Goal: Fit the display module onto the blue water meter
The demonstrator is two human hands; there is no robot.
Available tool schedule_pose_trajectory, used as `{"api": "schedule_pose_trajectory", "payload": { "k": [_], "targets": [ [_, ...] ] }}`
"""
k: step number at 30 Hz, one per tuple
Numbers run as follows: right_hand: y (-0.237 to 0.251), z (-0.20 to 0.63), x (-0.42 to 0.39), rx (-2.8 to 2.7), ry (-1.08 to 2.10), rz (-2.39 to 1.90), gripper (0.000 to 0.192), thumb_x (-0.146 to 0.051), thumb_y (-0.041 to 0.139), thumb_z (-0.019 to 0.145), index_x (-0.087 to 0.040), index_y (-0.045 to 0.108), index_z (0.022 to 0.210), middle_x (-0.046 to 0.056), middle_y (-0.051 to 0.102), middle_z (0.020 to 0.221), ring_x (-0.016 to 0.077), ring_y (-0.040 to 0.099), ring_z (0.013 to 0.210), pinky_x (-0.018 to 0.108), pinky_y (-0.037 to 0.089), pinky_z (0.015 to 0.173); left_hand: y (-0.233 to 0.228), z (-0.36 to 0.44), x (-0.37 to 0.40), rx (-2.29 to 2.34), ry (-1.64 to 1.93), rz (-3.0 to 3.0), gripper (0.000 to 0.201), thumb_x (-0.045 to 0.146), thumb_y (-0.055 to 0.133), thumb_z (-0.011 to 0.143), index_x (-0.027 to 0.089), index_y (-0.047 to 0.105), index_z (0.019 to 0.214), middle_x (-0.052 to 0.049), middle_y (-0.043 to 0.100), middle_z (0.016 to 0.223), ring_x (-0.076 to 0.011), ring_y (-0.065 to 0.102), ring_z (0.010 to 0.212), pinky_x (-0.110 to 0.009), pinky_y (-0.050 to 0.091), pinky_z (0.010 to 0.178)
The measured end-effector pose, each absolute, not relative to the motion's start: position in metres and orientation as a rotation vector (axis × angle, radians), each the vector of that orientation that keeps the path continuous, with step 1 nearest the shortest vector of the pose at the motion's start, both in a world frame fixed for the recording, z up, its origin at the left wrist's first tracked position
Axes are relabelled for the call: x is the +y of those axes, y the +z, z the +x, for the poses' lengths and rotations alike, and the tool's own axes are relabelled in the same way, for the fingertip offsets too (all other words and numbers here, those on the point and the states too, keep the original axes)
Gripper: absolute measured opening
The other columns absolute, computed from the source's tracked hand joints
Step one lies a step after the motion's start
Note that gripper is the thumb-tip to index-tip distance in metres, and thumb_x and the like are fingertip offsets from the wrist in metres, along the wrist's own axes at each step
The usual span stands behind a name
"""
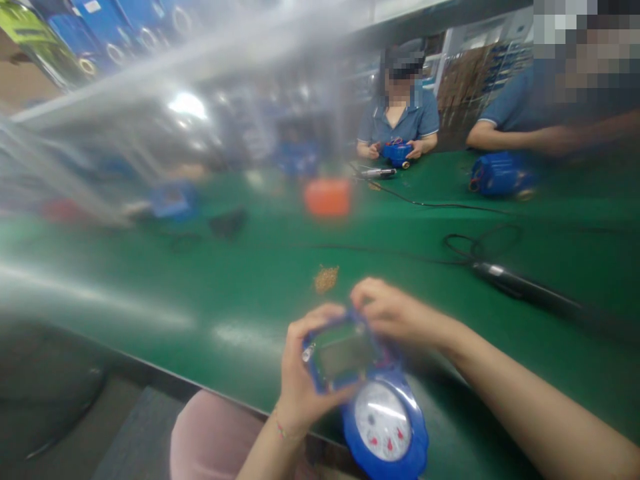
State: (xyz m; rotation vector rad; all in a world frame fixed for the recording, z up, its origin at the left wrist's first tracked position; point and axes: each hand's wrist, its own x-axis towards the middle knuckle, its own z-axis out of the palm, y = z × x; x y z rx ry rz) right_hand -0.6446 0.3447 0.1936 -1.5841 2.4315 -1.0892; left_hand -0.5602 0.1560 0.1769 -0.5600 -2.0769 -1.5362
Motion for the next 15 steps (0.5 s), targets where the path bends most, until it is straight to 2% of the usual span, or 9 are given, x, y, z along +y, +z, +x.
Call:
{"api": "schedule_pose_trajectory", "payload": {
  "k": [4,8,15],
  "targets": [
    [0.216,-0.635,0.348,2.52,-0.988,-1.722,0.009,-0.026,0.06,0.075,-0.018,0.063,0.077,0.003,0.056,0.086,0.0147,0.047,0.092,0.037,0.033,0.088,0.177,-0.562,0.154,-2.11,-1.503,-0.509,0.064,0.023,0.078,0.042,0.015,0.05,0.098,-0.011,0.06,0.101,-0.0225,0.058,0.093,-0.038,0.051,0.08],
    [0.238,-0.611,0.358,2.641,-1.043,-1.907,0.008,-0.021,0.059,0.075,-0.018,0.061,0.083,0.003,0.061,0.08,0.0127,0.053,0.083,0.035,0.04,0.085,0.167,-0.561,0.153,-2.004,-1.602,-0.548,0.064,0.028,0.074,0.051,0.022,0.042,0.107,-0.009,0.056,0.108,-0.0242,0.055,0.101,-0.043,0.049,0.084],
    [0.227,-0.583,0.358,3.064,-0.88,-2.173,0.02,-0.011,0.055,0.075,-0.013,0.059,0.095,0.007,0.067,0.085,0.0162,0.059,0.086,0.035,0.048,0.085,0.168,-0.56,0.157,-2.059,-1.644,-0.44,0.062,0.029,0.073,0.051,0.022,0.044,0.105,-0.01,0.057,0.107,-0.0263,0.056,0.099,-0.047,0.05,0.084]
  ]
}}
